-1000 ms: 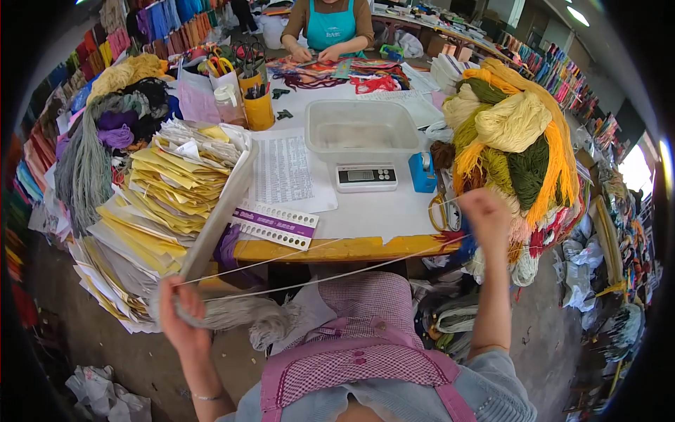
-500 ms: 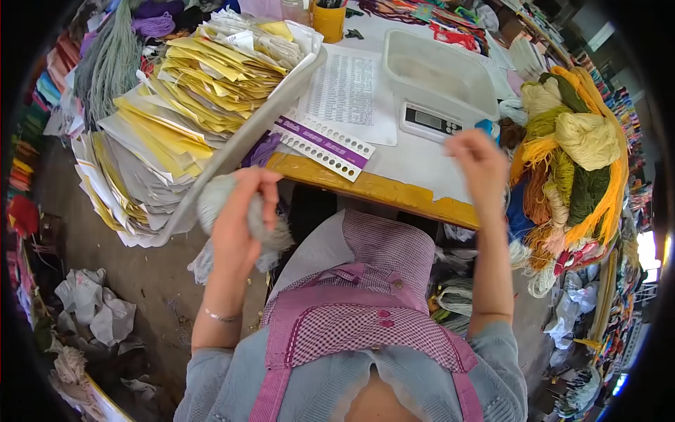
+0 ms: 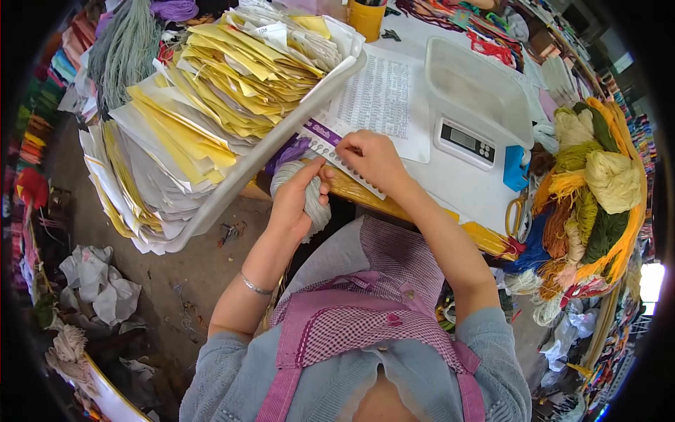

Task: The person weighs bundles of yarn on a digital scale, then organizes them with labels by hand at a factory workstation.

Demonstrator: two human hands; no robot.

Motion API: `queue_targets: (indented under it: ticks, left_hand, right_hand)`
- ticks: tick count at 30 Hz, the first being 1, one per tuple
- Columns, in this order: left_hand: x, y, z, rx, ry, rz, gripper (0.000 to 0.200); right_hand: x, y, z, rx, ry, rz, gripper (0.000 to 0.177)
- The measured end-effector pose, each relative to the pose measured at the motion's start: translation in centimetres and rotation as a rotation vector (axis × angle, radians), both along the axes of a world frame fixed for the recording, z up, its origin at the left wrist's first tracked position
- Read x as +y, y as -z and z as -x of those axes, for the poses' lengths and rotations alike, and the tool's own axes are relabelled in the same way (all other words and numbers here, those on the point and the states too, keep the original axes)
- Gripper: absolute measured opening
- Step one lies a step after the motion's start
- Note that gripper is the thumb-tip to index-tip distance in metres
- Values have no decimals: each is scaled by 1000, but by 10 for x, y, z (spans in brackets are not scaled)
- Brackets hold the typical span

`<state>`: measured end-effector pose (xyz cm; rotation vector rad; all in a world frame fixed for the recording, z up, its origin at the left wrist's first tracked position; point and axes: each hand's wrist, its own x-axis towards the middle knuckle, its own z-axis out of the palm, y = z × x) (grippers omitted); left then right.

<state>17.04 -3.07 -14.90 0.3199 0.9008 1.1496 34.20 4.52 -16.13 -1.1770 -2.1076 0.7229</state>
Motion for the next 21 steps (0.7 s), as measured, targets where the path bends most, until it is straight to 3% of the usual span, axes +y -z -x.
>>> queue_targets:
  ticks: [3,10,16,21]
  left_hand:
    - [4,5,-2,101,-32,-56,28]
    - [20,15,-15,466,15,-91,24]
    - [30,20,-18,449,19,-26,22]
    - [30,17,-19,585,47,-6,17]
  right_hand:
    - [-6,-4,3,4,-70,10,21]
    - [11,-22,-3,101,-125,424,29]
    - [12,-35,-2,34,-124,537,30]
    - [7,-20,-1,118,-106,499,30]
